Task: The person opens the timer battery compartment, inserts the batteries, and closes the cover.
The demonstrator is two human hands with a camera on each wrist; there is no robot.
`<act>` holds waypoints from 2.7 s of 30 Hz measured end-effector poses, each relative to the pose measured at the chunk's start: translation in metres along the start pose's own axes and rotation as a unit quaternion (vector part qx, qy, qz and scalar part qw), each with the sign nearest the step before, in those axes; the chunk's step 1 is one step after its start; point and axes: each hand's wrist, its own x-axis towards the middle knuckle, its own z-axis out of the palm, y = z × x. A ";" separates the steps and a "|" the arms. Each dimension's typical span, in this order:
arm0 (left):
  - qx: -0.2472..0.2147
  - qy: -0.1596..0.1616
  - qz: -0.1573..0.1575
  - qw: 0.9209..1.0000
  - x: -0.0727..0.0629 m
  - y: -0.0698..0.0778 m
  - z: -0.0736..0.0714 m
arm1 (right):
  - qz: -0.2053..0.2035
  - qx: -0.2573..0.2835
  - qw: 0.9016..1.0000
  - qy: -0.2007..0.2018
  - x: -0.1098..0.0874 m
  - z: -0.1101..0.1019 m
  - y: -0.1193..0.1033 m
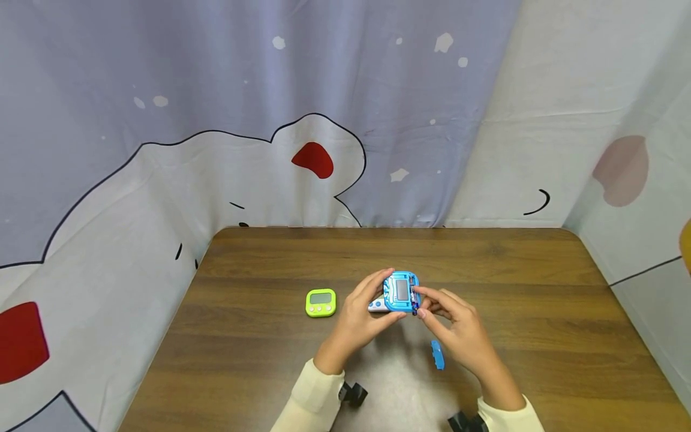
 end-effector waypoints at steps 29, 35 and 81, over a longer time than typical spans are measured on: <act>-0.019 -0.012 0.021 1.000 0.007 0.032 -0.012 | 0.040 0.011 0.999 0.001 0.000 -0.001 0.006; -0.026 -0.017 0.008 0.999 0.004 0.019 -0.006 | 0.050 0.032 0.998 -0.014 0.002 -0.003 0.003; 0.019 -0.023 0.067 0.997 0.000 -0.001 0.007 | 0.176 0.082 0.979 0.067 -0.001 0.013 -0.004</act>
